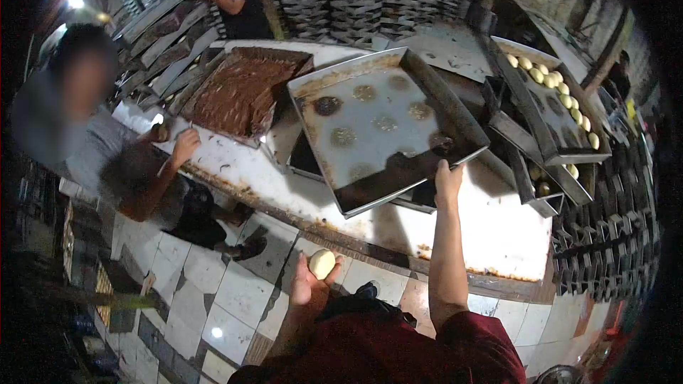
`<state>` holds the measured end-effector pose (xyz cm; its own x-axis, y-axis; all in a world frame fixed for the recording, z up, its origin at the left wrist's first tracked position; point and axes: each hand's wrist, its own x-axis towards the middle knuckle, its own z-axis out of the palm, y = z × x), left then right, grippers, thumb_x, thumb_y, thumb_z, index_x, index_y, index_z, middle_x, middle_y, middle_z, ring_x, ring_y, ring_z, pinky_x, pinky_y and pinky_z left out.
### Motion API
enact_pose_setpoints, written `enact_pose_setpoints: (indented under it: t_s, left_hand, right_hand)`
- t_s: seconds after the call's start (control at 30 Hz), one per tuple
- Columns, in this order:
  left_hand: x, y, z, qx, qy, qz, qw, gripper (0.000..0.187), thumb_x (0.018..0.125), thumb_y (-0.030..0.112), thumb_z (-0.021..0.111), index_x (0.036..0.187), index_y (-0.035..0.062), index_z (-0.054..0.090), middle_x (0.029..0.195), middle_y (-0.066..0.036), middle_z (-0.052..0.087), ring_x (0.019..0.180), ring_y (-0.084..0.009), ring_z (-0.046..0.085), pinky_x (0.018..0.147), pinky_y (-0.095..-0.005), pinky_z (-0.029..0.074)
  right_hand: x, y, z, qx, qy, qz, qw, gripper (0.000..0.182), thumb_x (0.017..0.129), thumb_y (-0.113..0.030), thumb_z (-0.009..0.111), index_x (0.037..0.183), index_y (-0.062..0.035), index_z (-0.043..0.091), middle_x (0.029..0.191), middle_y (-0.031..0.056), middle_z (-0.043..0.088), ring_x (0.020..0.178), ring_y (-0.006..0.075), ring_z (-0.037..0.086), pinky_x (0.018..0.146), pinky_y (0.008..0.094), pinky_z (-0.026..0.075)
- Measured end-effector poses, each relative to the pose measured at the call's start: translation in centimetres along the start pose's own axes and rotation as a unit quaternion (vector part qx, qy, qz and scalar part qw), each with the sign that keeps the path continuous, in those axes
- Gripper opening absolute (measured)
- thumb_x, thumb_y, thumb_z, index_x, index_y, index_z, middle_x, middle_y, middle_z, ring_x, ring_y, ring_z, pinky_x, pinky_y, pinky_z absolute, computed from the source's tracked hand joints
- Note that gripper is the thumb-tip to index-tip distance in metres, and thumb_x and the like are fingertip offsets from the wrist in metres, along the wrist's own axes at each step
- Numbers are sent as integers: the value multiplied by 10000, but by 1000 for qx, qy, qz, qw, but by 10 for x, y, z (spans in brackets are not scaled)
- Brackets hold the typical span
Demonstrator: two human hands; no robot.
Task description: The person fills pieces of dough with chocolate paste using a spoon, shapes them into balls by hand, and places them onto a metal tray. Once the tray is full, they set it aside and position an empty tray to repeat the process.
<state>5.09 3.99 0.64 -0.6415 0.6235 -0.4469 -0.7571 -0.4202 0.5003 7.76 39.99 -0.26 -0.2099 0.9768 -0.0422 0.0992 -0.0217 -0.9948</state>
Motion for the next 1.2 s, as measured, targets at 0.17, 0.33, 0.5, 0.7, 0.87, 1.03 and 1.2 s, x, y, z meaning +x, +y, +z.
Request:
enact_pose_setpoints:
  t_s: [0.17, 0.33, 0.5, 0.7, 0.87, 1.03, 1.2]
  left_hand:
    - [2, -5, -11, 41, 50, 46, 997, 340, 931, 171, 460, 1188, -51, 451, 1210, -167, 522, 1136, -306, 514, 984, -391, 424]
    - [25, 0, -19, 126, 96, 48, 986, 298, 910, 144, 503, 1170, -1, 501, 1191, -140, 543, 1061, -248, 553, 911, -339, 452]
    - [52, 26, -8, 335, 14, 225, 915, 351, 879, 198, 538, 1184, 27, 516, 1152, -121, 574, 944, -177, 564, 786, -305, 455]
    - [96, 121, -96, 385, -62, 229, 892, 513, 852, 283, 478, 1229, -63, 445, 1225, -153, 518, 1113, -223, 504, 898, -353, 441]
    - [156, 176, -153, 194, -54, 236, 951, 374, 848, 99, 571, 1188, -34, 491, 999, -159, 596, 967, -254, 577, 818, -333, 476]
    - [189, 189, -116, 426, 92, 134, 890, 378, 858, 51, 534, 1225, 41, 444, 1061, -160, 548, 911, -209, 571, 763, -313, 482]
    - [178, 225, -75, 181, -108, 56, 976, 345, 863, 81, 535, 1191, -5, 472, 1055, -77, 550, 807, -146, 533, 715, -267, 448]
  right_hand:
    - [15, 15, -4, -4, -8, -41, 999, 618, 791, -80, 514, 1354, 6, 274, 1239, 223, 475, 1122, 299, 488, 977, 327, 337]
    - [-4, 4, -4, -274, 165, -164, 933, 552, 868, -239, 564, 1298, 43, 364, 1209, 197, 513, 1100, 265, 503, 951, 351, 378]
    - [-188, -63, 78, 64, -162, -368, 913, 369, 949, -199, 401, 1196, 65, 476, 1175, 182, 526, 1112, 266, 497, 963, 368, 380]
    - [-198, -36, 269, 117, -463, -18, 878, 425, 968, -323, 403, 1169, 49, 440, 1118, 183, 548, 1059, 257, 533, 928, 347, 404]
    - [-179, 22, 389, -146, -108, -311, 933, 260, 846, -83, 565, 1050, 39, 459, 917, 230, 466, 876, 418, 464, 824, 426, 395]
    - [-204, -18, 371, -140, -142, -395, 897, 162, 812, 30, 550, 969, 20, 509, 808, 216, 519, 675, 418, 507, 581, 450, 419]
    - [-151, -72, 411, -439, -208, -431, 761, 159, 839, -75, 507, 972, -27, 580, 916, 189, 632, 687, 340, 637, 586, 405, 520]
